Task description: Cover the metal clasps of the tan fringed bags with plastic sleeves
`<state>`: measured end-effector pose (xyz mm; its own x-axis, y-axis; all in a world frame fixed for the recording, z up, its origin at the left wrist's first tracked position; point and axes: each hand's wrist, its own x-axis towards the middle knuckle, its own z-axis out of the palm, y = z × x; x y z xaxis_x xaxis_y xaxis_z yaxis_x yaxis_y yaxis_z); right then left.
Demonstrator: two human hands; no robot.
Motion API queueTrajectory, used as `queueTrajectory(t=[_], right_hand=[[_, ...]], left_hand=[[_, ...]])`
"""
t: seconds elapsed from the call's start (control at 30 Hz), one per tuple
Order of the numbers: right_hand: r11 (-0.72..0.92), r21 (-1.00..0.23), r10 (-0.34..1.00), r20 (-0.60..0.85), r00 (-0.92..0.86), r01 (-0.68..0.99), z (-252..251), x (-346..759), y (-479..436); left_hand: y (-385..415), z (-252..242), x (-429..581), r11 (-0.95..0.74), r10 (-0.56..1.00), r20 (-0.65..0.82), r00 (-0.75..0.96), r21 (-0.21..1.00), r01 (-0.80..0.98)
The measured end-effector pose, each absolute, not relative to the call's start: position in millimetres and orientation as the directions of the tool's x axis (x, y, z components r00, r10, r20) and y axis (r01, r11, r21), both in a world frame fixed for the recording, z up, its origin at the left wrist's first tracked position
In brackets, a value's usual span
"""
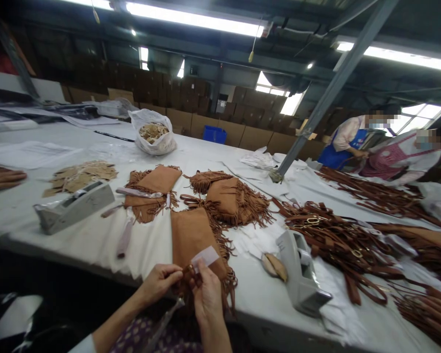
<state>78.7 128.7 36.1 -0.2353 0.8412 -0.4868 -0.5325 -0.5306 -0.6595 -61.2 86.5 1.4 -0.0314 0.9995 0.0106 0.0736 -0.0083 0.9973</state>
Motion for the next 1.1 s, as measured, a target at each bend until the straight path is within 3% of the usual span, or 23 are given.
queueTrajectory(t=[0.33,0.47,0.6,0.8,0.9,1.0,1.1], right_hand=[[-0.447,-0.841,0.89,-0.386,-0.243,-0.304,36.9,78.0,127.7],[-0.3,-0.95,0.92,-0.264,-0.289,-0.086,28.3,76.7,125.8],[-0.071,-0.99,0.95,-0.105,-0.295,0.122,19.8,73.1,121.1],[0.251,-0.874,0.95,0.14,-0.28,0.416,17.0,64.9,109.6],[0.374,-0.813,0.916,0.248,-0.315,0.448,15.8,61.4,102.0],[0.535,-0.722,0.84,0.396,-0.372,0.44,8.8,59.9,94.0],[0.702,-0.561,0.711,0.526,-0.466,0.439,-2.3,60.3,88.6]], left_hand=[[87.7,7.1,-60.8,0.001,0.999,0.006,-0.045,0.991,0.136],[86.5,5.5,-61.0,-0.008,0.998,0.018,-0.064,0.989,0.145],[83.5,4.1,-63.4,0.001,0.999,-0.002,-0.042,1.0,-0.016],[78.3,0.6,-66.0,0.028,1.0,-0.027,0.01,0.984,-0.175],[66.3,-5.0,-69.4,0.056,0.99,-0.087,-0.111,0.967,-0.25],[45.9,-10.0,-79.9,0.184,0.912,-0.299,-0.282,0.911,-0.37],[26.5,-7.2,-94.9,0.419,0.843,-0.533,-0.075,0.738,-0.529]])
